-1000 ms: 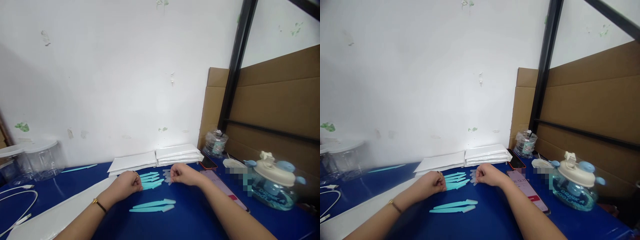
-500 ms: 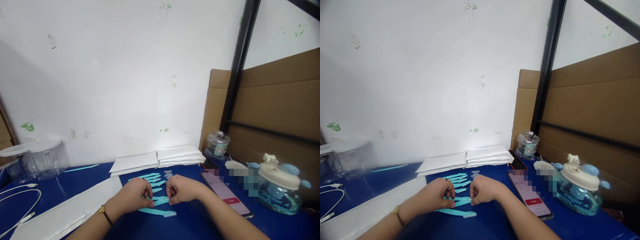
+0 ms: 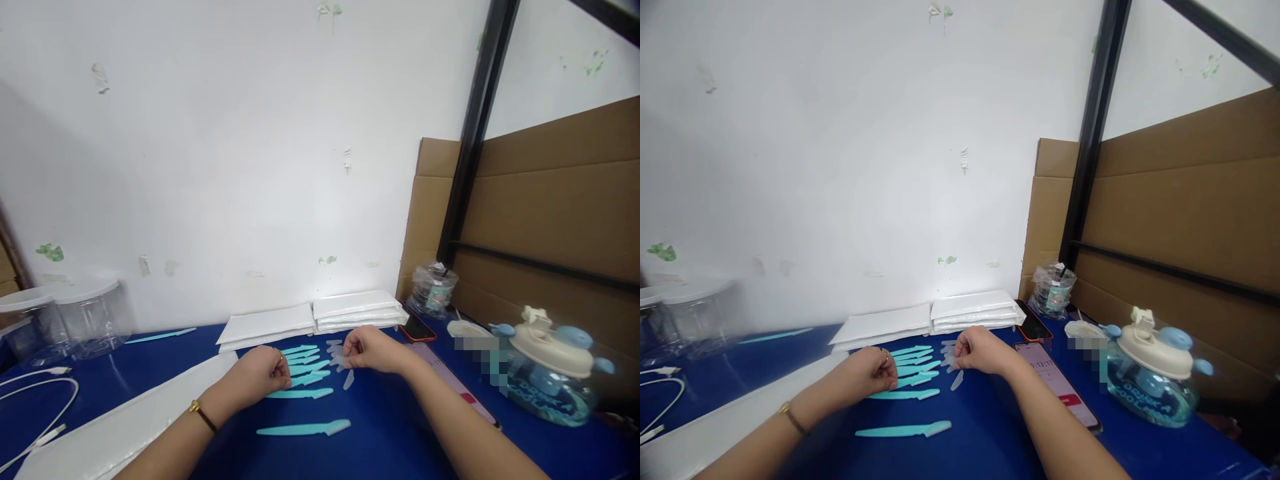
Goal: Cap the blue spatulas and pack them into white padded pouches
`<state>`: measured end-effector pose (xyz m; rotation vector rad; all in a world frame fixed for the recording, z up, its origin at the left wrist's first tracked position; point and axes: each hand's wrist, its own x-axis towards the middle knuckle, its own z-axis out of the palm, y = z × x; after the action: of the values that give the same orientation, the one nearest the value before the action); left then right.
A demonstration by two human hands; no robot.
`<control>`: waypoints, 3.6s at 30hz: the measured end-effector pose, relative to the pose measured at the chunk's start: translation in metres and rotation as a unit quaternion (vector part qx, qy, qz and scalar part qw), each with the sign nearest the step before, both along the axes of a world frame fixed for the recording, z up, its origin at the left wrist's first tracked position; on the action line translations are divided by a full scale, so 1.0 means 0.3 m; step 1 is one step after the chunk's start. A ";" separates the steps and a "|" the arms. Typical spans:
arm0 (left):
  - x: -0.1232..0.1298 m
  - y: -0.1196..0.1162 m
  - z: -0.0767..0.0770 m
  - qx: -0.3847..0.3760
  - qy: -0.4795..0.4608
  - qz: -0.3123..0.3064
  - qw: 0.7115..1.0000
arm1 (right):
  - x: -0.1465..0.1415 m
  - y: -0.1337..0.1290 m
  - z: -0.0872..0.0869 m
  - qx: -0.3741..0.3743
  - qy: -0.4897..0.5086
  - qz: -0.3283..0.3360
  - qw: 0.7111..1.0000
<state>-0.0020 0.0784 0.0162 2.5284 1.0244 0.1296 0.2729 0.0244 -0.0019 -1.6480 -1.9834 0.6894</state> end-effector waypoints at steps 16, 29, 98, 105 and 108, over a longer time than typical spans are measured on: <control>0.058 -0.165 0.008 -0.001 0.005 -0.033 0.999 | -0.114 -0.095 0.060 -0.157 0.023 0.186 0.969; 0.027 -0.079 0.005 -0.230 -0.193 -0.010 0.954 | -0.020 -0.060 0.110 0.047 0.247 0.030 0.967; 0.018 -0.082 0.026 -0.276 -0.210 -0.020 0.938 | -0.168 -0.066 0.053 -0.024 0.359 0.043 0.932; 0.017 -0.145 0.019 -0.177 -0.085 -0.029 0.980 | -0.095 -0.071 0.063 -0.012 0.160 0.077 0.984; 0.018 -0.169 0.009 -0.148 -0.022 -0.016 0.989 | -0.057 -0.068 0.057 0.057 -0.016 0.081 0.995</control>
<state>0.0033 0.0275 0.0188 2.2604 0.9109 0.0218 0.2558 0.0040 0.0153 -1.4527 -2.1553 0.5967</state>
